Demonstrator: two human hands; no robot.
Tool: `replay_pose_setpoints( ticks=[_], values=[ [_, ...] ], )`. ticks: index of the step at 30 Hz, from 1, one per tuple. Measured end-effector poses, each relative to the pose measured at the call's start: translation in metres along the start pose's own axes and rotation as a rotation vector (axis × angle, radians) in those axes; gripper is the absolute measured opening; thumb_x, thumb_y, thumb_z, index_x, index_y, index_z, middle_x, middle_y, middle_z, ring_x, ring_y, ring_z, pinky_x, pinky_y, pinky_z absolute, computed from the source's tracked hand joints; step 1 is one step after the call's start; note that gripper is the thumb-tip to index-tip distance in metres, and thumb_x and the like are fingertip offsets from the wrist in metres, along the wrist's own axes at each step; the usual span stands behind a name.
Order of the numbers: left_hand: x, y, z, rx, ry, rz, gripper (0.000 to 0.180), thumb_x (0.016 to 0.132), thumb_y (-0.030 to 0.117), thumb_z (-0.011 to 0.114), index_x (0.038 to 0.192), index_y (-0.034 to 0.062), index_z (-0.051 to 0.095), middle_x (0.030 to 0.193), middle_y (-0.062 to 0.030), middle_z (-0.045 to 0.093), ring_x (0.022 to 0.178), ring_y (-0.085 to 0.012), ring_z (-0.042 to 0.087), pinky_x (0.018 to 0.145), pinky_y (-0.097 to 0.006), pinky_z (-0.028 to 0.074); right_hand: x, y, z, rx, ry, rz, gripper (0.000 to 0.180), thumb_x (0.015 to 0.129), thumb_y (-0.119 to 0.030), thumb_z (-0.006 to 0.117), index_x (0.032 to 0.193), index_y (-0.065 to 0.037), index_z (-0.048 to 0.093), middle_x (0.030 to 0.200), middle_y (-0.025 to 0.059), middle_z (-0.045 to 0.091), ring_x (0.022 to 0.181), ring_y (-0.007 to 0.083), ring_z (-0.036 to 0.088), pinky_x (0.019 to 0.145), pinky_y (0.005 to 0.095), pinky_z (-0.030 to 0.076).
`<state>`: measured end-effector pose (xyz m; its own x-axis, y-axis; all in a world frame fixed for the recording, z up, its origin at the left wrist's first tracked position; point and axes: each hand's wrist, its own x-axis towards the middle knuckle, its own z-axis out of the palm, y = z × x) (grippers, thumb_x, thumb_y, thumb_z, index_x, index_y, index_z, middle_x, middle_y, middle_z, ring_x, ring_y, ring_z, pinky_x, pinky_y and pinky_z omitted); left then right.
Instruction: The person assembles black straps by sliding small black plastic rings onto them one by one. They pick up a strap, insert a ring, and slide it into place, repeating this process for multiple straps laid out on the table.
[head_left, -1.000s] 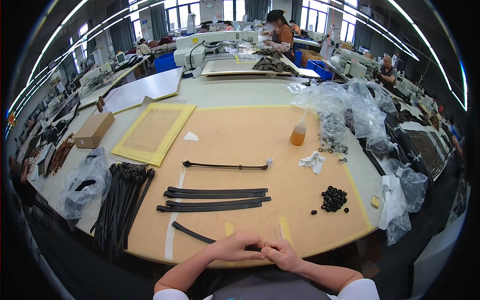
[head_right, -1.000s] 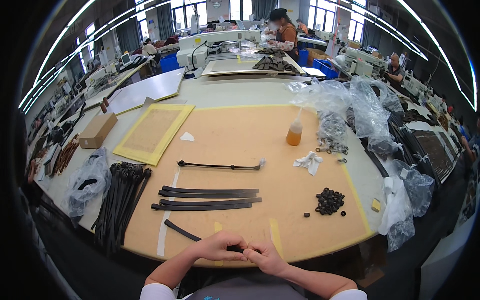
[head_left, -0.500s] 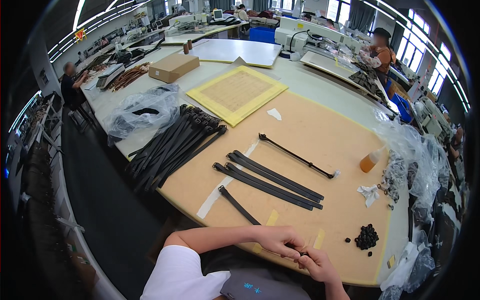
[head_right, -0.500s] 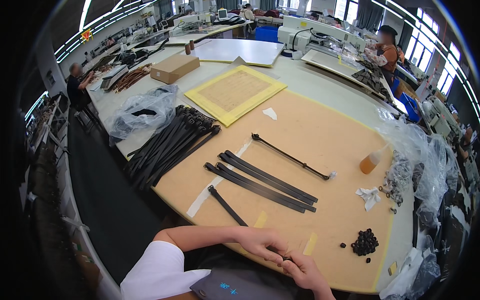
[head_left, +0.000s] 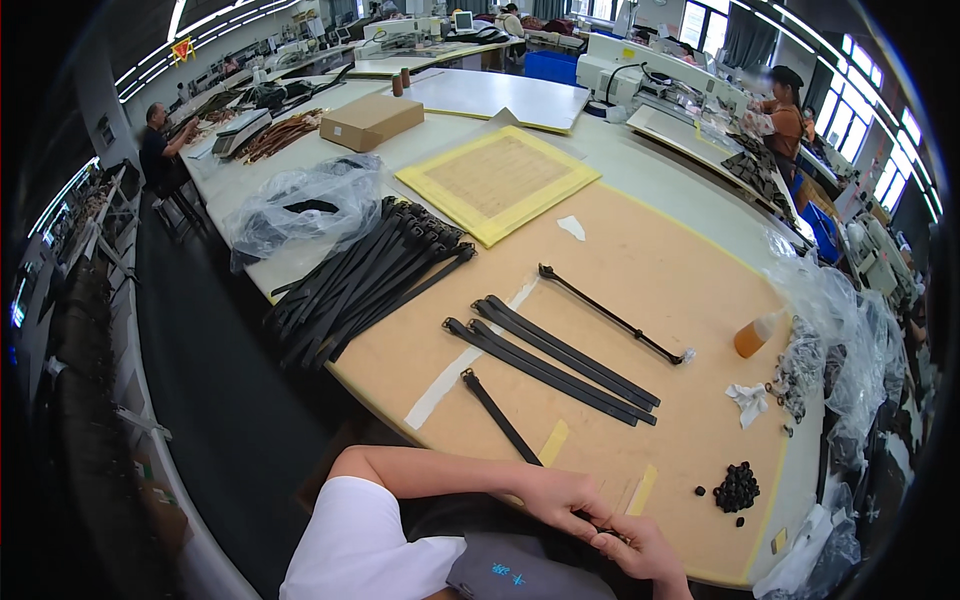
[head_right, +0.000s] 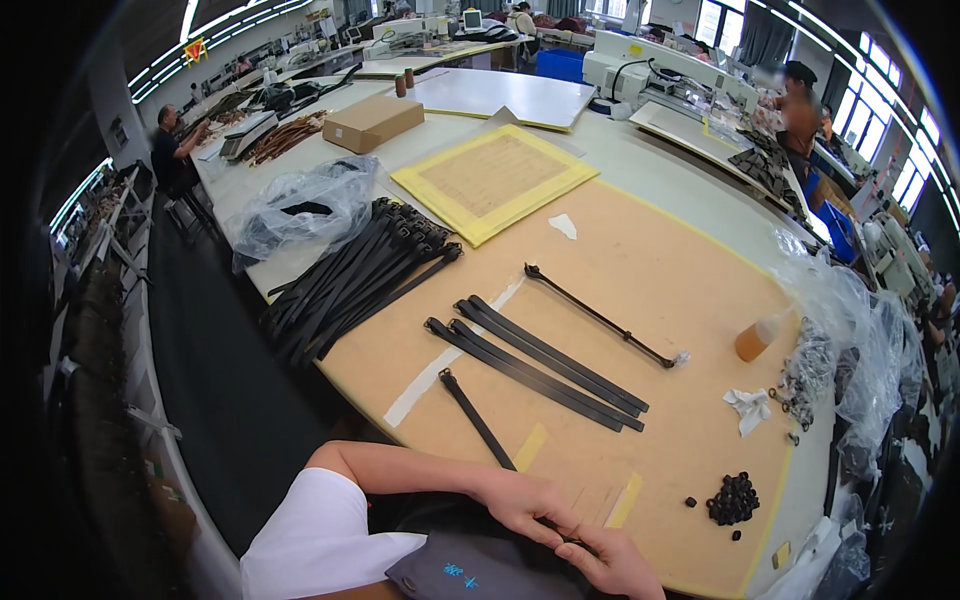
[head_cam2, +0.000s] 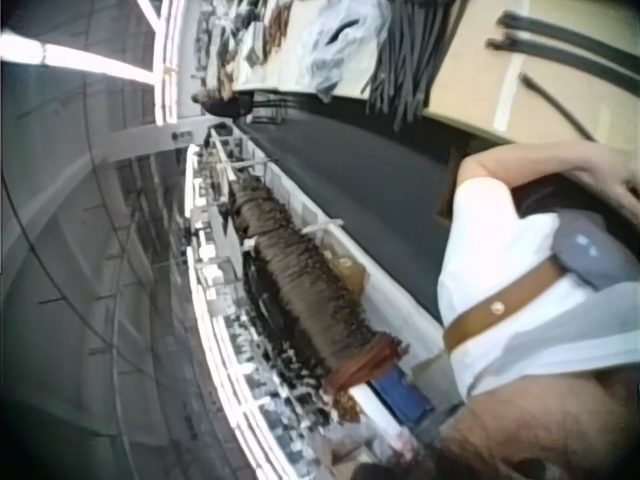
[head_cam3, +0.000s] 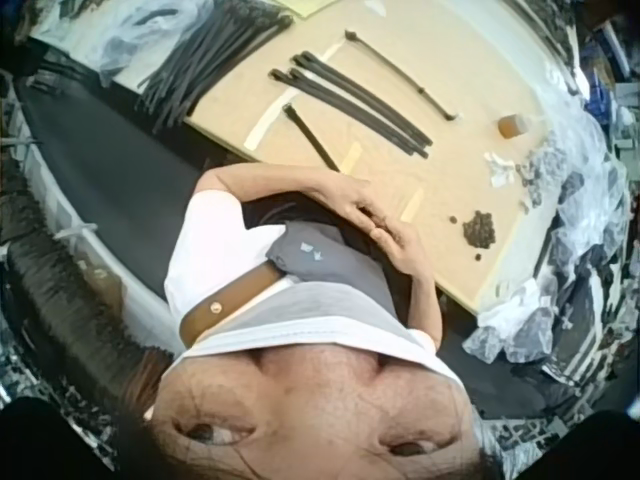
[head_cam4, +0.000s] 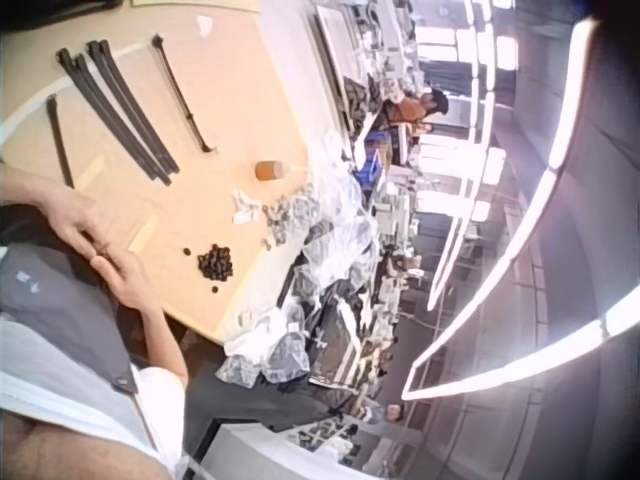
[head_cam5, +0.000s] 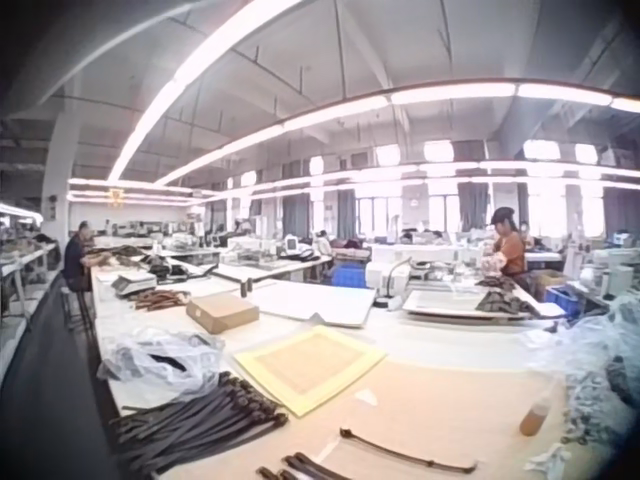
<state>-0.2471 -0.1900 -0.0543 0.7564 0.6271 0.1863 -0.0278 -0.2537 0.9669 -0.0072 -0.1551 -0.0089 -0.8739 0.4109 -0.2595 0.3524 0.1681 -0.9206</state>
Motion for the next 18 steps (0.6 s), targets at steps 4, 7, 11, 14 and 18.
replay_pose_setpoints(
  ticks=[4,7,11,14,18],
  values=[
    [0.0,0.002,-0.011,0.145,0.032,-0.022,0.019,0.095,0.019,0.067,0.1,0.0011,0.066,0.072,-0.0132,0.061,0.063,-0.0264,0.057,0.06,-0.038,0.045,0.001,0.018,0.012,0.133,0.162,-0.017,0.02,0.1,-0.017,0.062,0.098,0.001,0.069,0.074,0.0026,0.063,0.07,0.0096,0.057,0.065,0.0277,0.047],
    [-0.003,0.012,-0.026,0.237,-0.011,-0.163,0.025,0.094,0.024,0.069,0.106,0.0028,0.066,0.082,-0.015,0.066,0.069,-0.0287,0.062,0.064,-0.04,0.048,0.01,0.036,0.024,0.231,0.25,0.008,0.021,0.097,-0.015,0.059,0.081,-0.001,0.061,0.063,-0.0003,0.053,0.061,0.0087,0.048,0.055,0.0293,0.04],
    [-0.022,0.013,-0.036,0.394,0.192,-0.257,0.045,0.093,0.031,0.073,0.128,0.0062,0.06,0.101,-0.0149,0.069,0.074,-0.0275,0.066,0.067,-0.037,0.053,0.025,0.047,0.013,0.375,0.422,0.019,0.029,0.096,-0.014,0.059,0.07,-0.004,0.053,0.062,-0.0047,0.047,0.06,0.0046,0.04,0.053,0.0274,0.033],
    [-0.047,-0.004,-0.066,0.614,0.429,-0.216,0.048,0.09,0.025,0.077,0.13,0.0057,0.06,0.097,-0.0124,0.07,0.072,-0.0228,0.065,0.065,-0.033,0.052,0.032,0.049,-0.017,0.496,0.542,-0.074,0.031,0.096,-0.014,0.06,0.067,-0.006,0.051,0.062,-0.0058,0.046,0.06,0.0029,0.039,0.053,0.0261,0.031],
    [-0.055,0.033,-0.133,0.704,0.535,-0.341,0.027,0.089,0.012,0.077,0.113,0.003,0.07,0.091,-0.0082,0.072,0.07,-0.0159,0.062,0.064,-0.028,0.05,0.066,0.047,-0.072,0.368,0.58,-0.157,0.035,0.097,-0.015,0.062,0.065,-0.006,0.049,0.062,-0.0066,0.044,0.061,0.0023,0.037,0.054,0.0252,0.03]
  ],
)
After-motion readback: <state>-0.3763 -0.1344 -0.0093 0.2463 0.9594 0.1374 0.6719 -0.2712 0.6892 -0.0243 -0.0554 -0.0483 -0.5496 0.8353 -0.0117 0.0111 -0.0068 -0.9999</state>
